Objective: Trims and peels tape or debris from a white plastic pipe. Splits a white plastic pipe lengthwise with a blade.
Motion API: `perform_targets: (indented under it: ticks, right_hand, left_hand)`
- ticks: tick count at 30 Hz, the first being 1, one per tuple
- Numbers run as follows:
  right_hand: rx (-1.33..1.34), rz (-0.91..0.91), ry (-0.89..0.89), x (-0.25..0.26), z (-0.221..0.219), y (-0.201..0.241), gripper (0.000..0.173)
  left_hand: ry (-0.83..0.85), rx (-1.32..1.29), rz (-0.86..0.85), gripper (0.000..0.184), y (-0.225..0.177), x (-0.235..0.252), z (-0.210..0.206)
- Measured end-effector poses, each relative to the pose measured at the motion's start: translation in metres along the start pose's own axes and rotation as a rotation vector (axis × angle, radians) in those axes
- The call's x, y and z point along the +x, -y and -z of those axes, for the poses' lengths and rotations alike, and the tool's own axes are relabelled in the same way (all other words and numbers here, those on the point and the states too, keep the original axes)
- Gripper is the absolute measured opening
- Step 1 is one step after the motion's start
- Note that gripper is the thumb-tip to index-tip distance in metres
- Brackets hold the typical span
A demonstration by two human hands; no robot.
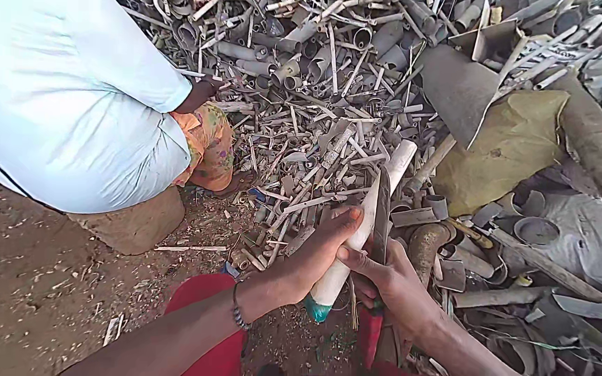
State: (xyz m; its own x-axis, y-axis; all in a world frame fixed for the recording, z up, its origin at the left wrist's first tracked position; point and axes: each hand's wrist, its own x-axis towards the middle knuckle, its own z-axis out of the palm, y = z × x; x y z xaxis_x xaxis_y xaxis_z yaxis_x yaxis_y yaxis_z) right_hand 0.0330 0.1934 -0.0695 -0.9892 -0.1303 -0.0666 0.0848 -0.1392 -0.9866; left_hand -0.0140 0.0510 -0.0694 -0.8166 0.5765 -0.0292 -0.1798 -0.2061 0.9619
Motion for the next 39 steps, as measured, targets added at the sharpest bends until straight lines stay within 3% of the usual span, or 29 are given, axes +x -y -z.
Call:
perform_targets:
  ticks: [4,6,9,13,19,27,33,39]
  right_hand:
    - [0.16,0.084,-0.195,-0.011,0.002,0.002,0.009]
    - [0.227,0.126,-0.337,-0.013,0.014,0.01,0.015]
    - [0.247,0.235,-0.491,-0.01,0.027,0.016,0.021]
    - [0.123,0.378,-0.49,-0.012,0.025,0.005,0.016]
    - [0.05,0.498,-0.395,-0.012,0.018,-0.005,0.018]
    - [0.008,0.483,-0.352,-0.007,0.019,-0.008,0.015]
    - [0.048,0.358,-0.399,-0.006,0.018,-0.002,0.015]
    - [0.073,0.392,-0.336,-0.006,0.022,-0.006,0.016]
  left_hand:
    - [-0.034,0.254,-0.158,0.043,-0.003,0.0,0.006]
    - [0.032,0.402,-0.302,0.041,0.001,-0.008,0.01]
    - [0.076,0.735,-0.572,0.061,0.017,-0.017,0.015]
    - [-0.084,0.903,-0.789,0.052,0.028,-0.015,0.022]
    - [-0.219,0.96,-0.933,0.035,0.023,-0.018,0.03]
    - [-0.183,0.864,-1.007,0.019,0.021,-0.021,0.029]
    - [-0.235,1.112,-1.005,0.025,0.016,-0.018,0.032]
    - [-0.256,1.243,-0.999,0.029,0.017,-0.019,0.033]
